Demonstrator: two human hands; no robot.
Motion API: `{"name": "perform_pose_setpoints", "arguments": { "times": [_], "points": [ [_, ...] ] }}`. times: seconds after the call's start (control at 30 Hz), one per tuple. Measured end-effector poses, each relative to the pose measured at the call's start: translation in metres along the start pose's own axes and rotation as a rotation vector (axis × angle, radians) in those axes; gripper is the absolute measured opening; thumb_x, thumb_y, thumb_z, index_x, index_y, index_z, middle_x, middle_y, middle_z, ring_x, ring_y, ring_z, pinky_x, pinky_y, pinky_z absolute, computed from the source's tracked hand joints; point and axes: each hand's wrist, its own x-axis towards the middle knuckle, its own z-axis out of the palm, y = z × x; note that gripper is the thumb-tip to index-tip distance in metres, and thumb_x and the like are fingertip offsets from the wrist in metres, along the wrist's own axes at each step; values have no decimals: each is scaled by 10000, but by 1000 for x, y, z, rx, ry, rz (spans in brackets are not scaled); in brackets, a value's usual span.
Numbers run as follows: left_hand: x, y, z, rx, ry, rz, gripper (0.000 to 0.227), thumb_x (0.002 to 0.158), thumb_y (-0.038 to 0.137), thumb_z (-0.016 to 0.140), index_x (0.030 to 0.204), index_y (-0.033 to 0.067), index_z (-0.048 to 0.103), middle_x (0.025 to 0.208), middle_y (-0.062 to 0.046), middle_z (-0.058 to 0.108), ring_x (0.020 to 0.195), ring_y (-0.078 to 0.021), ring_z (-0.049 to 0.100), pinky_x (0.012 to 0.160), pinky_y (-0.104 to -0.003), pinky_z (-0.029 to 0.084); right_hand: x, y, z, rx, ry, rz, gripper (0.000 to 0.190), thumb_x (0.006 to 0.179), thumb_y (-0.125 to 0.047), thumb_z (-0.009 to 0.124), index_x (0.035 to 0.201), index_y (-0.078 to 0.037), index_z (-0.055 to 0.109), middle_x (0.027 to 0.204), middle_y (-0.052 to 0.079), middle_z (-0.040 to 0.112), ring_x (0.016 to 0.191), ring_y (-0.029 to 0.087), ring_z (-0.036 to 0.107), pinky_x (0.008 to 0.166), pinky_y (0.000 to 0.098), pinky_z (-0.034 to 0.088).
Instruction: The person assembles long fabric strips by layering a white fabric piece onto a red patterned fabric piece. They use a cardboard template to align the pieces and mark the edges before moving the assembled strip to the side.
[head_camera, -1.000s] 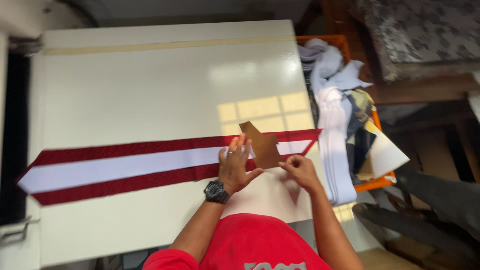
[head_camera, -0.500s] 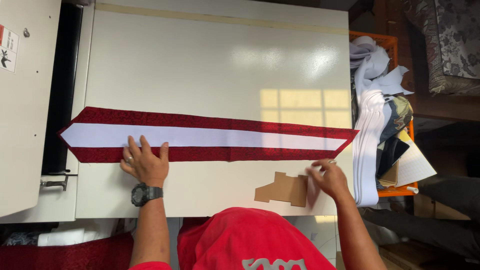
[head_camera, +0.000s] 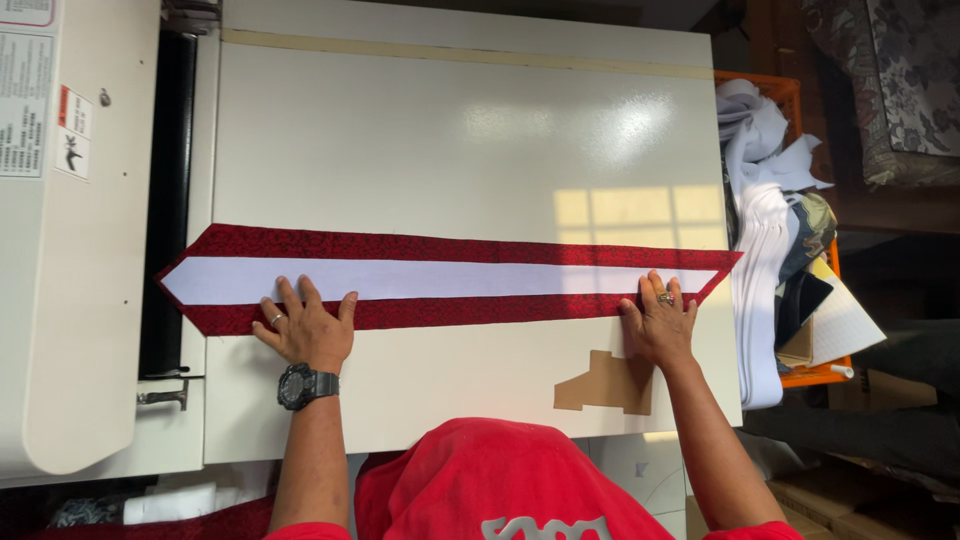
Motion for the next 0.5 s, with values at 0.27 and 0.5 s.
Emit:
{"name": "perform_pose_setpoints", "arguments": {
  "times": [0.27, 0.5],
  "points": [
    [45, 13, -23, -49, -39, -29, 910, 911, 737, 474, 1557, 102, 386, 1647, -214, 250, 1498, -487, 177, 1167, -668, 60, 42, -13, 3, -14, 68, -43, 690, 982, -601, 477, 1506, -153, 492, 1656, 64, 394, 1526, 407, 282, 1142, 738, 200],
    [119, 30, -44, -88, -118, -47, 888, 933, 734, 447, 1568, 121, 349, 1661, -191, 217, 1519, -465, 139, 1190, -650, 49, 109, -34, -11, 41, 3, -32, 644, 1006, -569, 455, 1495, -153, 492, 1657, 52, 342, 1531, 412, 236, 1151, 712, 146]
  ]
}}
